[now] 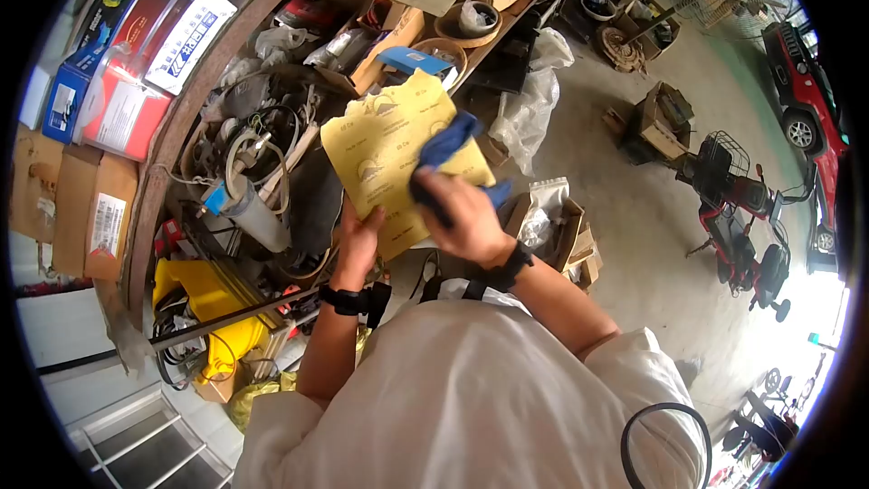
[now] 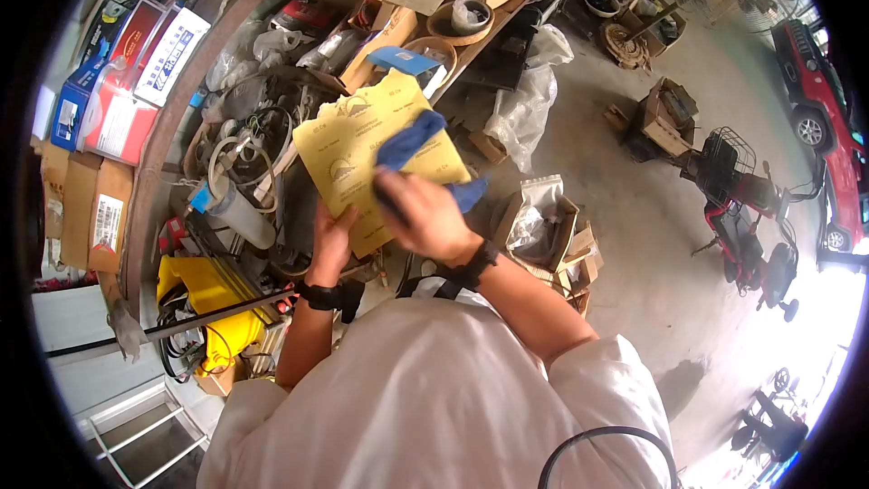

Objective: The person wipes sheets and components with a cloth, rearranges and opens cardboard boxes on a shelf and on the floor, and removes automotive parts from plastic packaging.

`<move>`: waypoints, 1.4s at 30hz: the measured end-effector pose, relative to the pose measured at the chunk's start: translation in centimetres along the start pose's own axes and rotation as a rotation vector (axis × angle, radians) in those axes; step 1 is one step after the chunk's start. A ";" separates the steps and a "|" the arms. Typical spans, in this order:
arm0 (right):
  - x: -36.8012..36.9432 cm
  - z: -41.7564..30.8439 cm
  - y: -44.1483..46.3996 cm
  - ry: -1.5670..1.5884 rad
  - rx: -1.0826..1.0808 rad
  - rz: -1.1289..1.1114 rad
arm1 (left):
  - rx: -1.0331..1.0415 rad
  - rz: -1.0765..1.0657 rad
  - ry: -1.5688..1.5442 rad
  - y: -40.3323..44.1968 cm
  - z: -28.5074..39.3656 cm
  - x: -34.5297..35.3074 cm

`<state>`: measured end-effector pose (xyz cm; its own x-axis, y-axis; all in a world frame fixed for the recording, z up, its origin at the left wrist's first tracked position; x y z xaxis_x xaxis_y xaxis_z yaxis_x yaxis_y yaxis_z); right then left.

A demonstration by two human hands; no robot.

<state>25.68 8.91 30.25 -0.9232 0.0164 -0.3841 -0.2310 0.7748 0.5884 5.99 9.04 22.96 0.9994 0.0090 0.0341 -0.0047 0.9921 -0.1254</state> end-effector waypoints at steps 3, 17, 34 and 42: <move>2.7 -3.4 2.5 -0.137 -0.191 -0.241 | 0.026 -0.024 0.101 0.0 -0.7 -0.9; -0.4 11.8 5.4 -0.332 0.474 0.063 | 0.004 -0.013 0.076 -2.7 4.3 -3.2; 4.7 2.2 7.1 -0.262 0.232 -0.007 | -0.145 -0.051 0.018 -4.6 1.6 -0.4; -0.6 6.3 7.1 -0.286 0.365 0.230 | -0.169 0.118 0.110 -5.0 1.3 -2.6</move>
Point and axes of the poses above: each hand's wrist, its own y-axis towards the middle knuckle, its own x-axis out of the palm, z = x × y, the point moved 4 cm from there along y, towards the middle knuckle, and after that the axes turned 8 degrees about y, right-handed, at the moved point
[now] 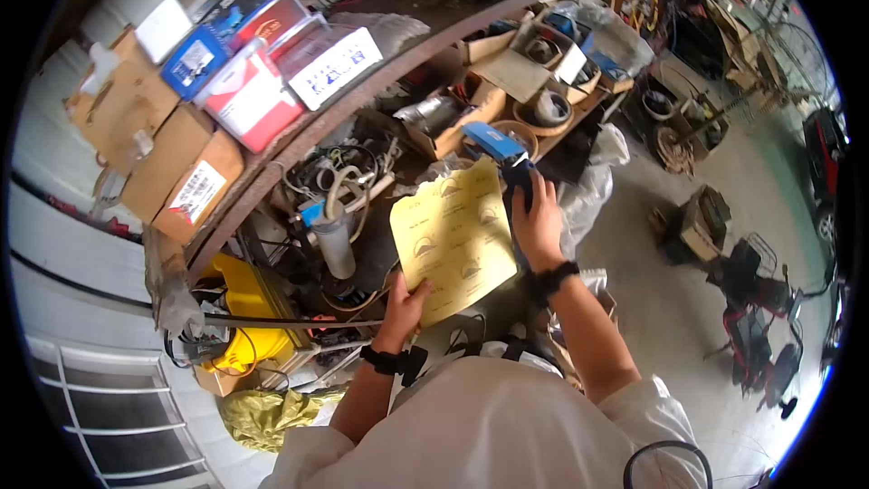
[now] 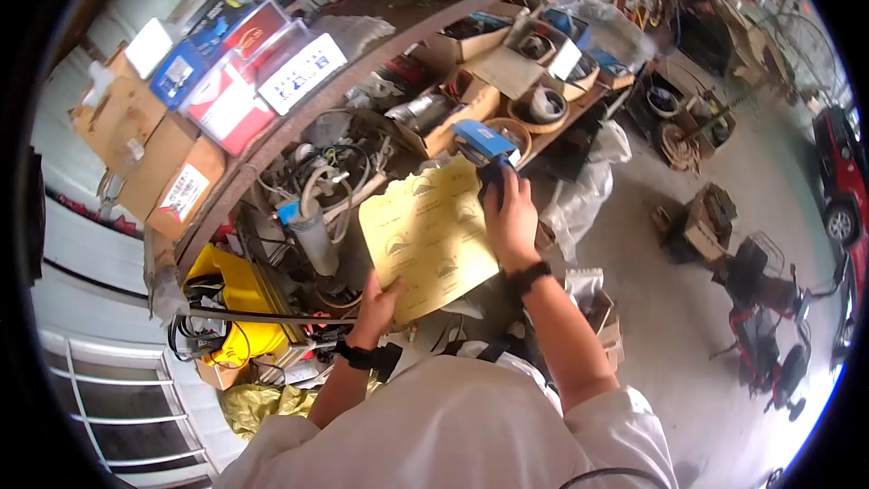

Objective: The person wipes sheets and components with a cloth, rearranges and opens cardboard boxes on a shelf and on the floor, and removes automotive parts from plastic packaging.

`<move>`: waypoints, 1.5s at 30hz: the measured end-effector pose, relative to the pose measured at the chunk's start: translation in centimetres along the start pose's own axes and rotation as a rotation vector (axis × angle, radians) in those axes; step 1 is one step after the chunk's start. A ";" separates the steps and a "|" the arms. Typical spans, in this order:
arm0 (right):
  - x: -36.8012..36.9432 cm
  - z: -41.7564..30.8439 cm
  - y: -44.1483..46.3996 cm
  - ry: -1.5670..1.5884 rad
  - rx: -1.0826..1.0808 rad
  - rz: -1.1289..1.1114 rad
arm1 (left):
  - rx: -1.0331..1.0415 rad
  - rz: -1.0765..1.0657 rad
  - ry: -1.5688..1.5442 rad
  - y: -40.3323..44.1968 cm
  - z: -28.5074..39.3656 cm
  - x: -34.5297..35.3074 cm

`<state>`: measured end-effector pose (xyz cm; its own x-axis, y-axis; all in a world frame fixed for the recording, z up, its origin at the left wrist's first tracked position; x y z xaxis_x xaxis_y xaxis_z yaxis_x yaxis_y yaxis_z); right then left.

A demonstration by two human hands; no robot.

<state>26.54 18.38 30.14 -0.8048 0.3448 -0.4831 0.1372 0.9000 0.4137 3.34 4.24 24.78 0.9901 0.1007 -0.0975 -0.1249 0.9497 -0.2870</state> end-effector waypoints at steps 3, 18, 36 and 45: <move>-0.1 -7.3 -3.3 0.132 -0.282 -0.162 | 0.084 0.036 -0.123 0.9 0.1 1.0; 1.8 8.0 -2.0 -0.077 0.156 -0.142 | 0.268 0.100 -0.183 -2.6 6.6 -0.6; 1.0 -7.2 -9.8 0.123 -0.524 -0.324 | 0.331 0.060 -0.129 1.2 1.5 1.4; -0.1 6.5 -5.3 -0.188 0.008 -0.267 | 0.218 0.021 -0.233 -1.9 6.9 -1.8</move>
Point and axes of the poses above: each hand's wrist, its own y-axis towards the middle knuckle, its own x-axis out of the palm, z = x × y, the point moved 4 cm from there along y, towards the middle knuckle, and after that the axes turned 8 degrees about y, right-handed, at the moved point
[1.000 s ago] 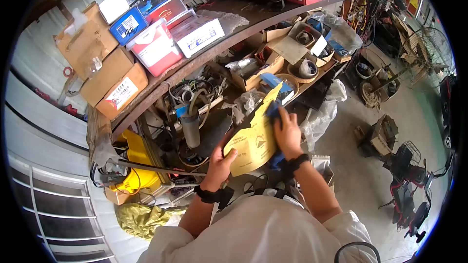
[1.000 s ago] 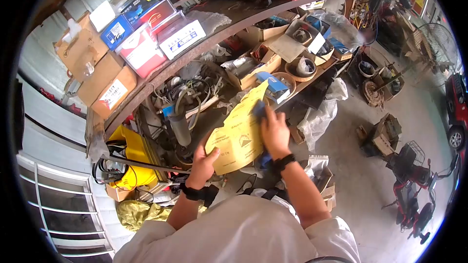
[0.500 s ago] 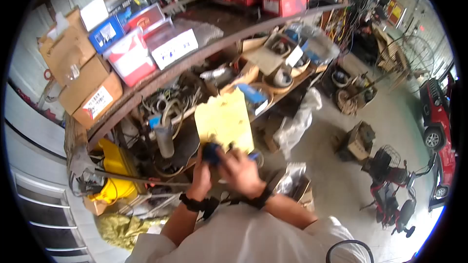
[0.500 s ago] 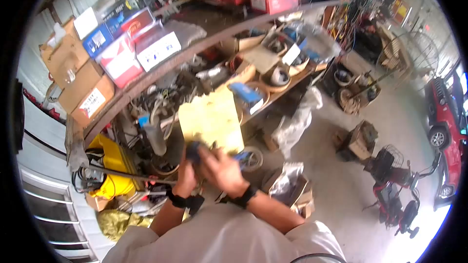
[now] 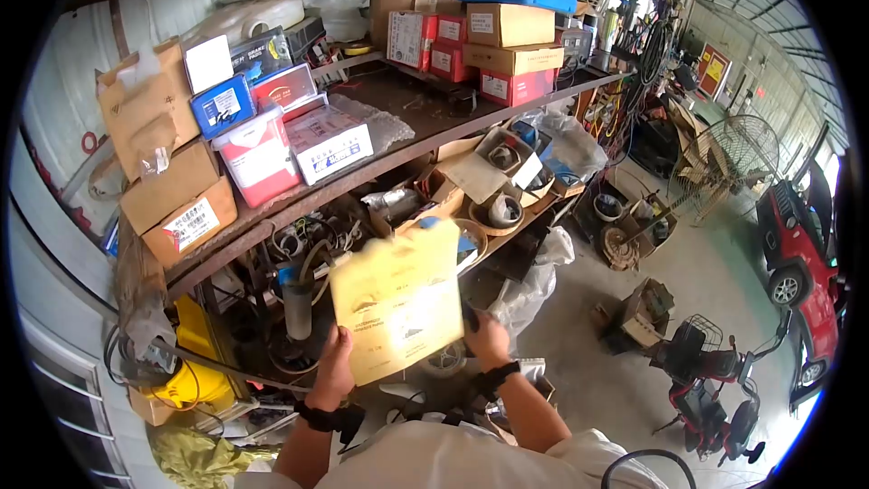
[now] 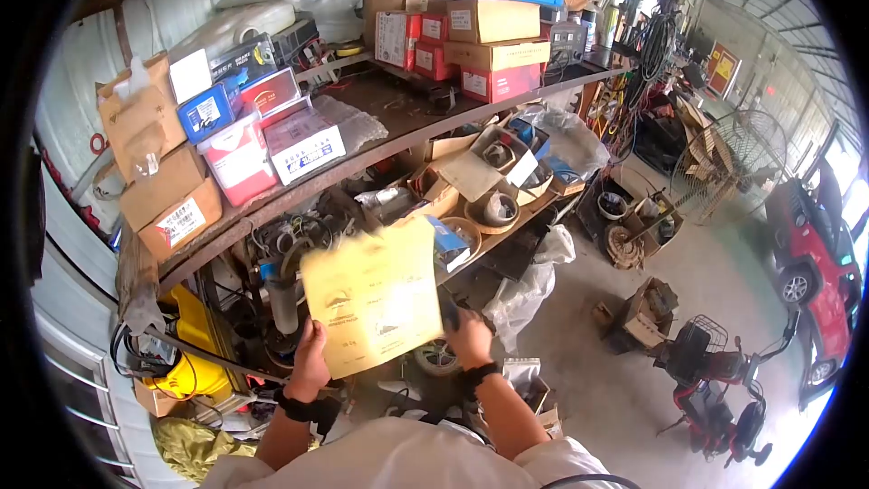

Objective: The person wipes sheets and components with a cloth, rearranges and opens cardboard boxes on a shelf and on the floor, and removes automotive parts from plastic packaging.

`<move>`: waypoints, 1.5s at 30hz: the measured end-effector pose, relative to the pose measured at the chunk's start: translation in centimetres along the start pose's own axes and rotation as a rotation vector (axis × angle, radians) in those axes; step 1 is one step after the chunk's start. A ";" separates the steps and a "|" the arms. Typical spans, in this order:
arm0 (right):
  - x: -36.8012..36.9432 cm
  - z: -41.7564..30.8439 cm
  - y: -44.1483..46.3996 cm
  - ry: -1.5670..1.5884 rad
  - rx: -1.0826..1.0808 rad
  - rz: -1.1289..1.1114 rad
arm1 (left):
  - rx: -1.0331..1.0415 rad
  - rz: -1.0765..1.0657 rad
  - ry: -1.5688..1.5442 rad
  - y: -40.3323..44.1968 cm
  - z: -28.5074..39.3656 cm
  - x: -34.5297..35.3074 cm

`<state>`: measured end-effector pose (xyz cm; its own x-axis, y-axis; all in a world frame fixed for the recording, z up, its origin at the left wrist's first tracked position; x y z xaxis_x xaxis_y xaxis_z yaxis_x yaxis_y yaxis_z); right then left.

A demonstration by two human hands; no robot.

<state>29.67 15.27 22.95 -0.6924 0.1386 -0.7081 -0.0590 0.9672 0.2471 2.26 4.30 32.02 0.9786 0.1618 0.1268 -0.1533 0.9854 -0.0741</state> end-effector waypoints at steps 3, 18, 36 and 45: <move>-3.1 1.6 0.3 0.114 0.164 -0.006 | 0.012 0.079 -0.054 0.4 -0.3 -0.4; 1.3 4.8 -4.3 0.762 0.576 -0.399 | -0.175 0.100 -0.062 2.4 -13.0 -0.3; 5.5 2.8 -5.9 0.595 0.520 -0.593 | 0.175 -0.086 1.849 8.4 -25.4 -14.2; 8.8 2.4 -7.6 0.528 0.552 -0.686 | 0.205 -0.153 1.737 10.1 -24.2 -15.1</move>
Point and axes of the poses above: each hand's wrist, its own y-axis towards the middle knuckle, its own x-axis out of the palm, z = x × y, the point moved 4 cm from there along y, towards the middle knuckle, and after that the axes turned 8 degrees about y, right-handed, at the moved point
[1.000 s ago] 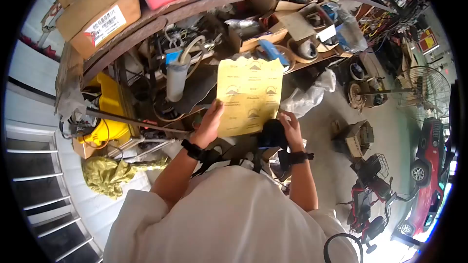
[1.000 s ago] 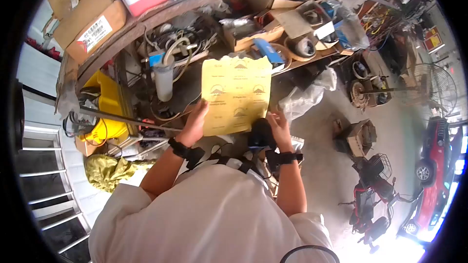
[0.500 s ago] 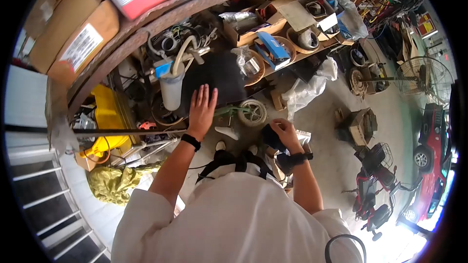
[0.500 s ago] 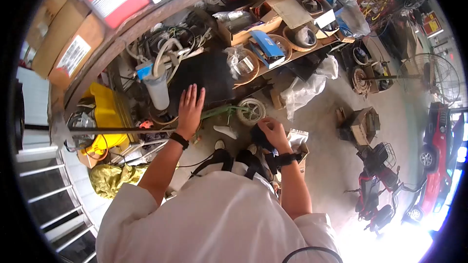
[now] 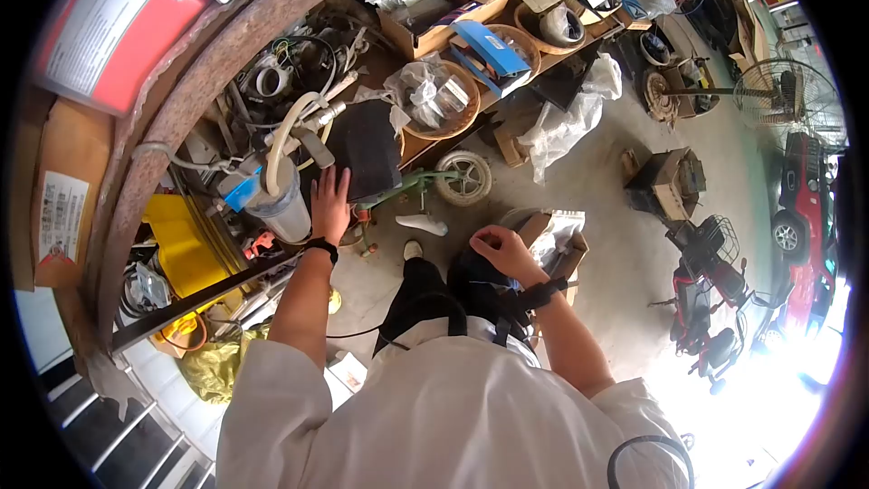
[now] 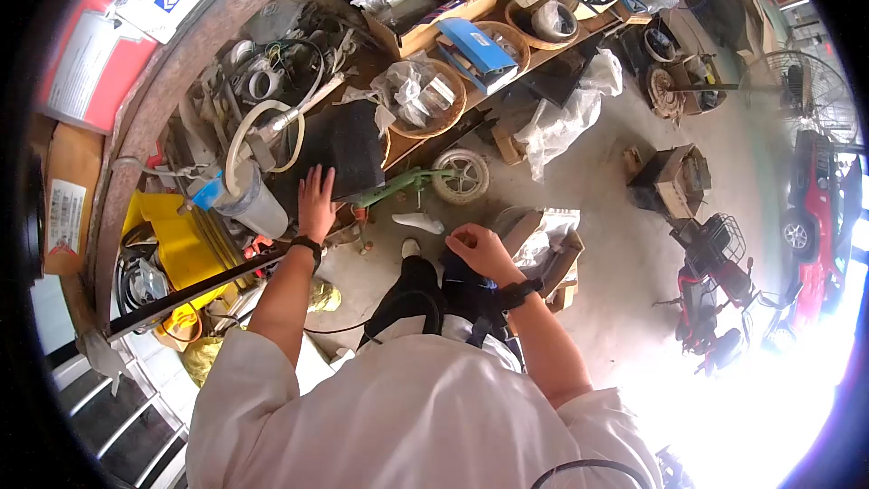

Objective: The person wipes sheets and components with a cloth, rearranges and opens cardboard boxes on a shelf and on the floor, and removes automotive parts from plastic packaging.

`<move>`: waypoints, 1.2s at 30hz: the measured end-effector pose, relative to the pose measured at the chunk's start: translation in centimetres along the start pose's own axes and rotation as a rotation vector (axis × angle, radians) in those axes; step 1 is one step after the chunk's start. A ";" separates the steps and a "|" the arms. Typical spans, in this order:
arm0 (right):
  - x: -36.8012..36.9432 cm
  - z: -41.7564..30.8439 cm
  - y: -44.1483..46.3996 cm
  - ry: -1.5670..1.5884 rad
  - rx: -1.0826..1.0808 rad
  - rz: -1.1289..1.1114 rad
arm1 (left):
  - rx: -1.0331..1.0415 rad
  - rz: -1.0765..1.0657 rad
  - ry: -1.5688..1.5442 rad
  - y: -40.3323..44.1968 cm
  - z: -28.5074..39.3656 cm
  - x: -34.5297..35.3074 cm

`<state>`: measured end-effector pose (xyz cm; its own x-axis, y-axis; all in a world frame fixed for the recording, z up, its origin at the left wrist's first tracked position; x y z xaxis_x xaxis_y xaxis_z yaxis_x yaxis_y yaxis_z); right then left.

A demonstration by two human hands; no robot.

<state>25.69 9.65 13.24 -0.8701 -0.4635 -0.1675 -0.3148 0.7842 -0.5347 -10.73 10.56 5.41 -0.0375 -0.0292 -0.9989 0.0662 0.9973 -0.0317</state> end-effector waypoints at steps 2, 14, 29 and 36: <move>0.6 -0.7 0.1 0.014 -0.016 -0.001 | -0.021 -0.029 0.040 0.2 -1.4 1.5; 1.7 -1.1 2.7 0.068 -0.107 -0.008 | -0.191 0.174 -0.354 -2.4 5.1 -6.8; 1.9 -8.0 0.8 0.605 -0.163 -0.044 | 0.191 0.154 -0.208 -0.9 16.5 -11.1; -0.8 -4.1 1.4 0.513 -0.365 0.214 | 0.150 0.078 -0.249 -0.6 20.2 -10.4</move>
<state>24.38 12.82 16.06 -0.9694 -0.0982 0.2248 -0.1453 0.9683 -0.2034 9.76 8.94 15.08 0.2184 0.0127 -0.9758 0.2065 0.9767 0.0589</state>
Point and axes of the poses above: each hand's wrist, its own y-axis towards the middle knuckle, its own x-axis out of the palm, z = x × y, the point moved 4 cm from there along y, towards the middle knuckle, and after that the axes turned 8 degrees about y, right-handed, at the moved point
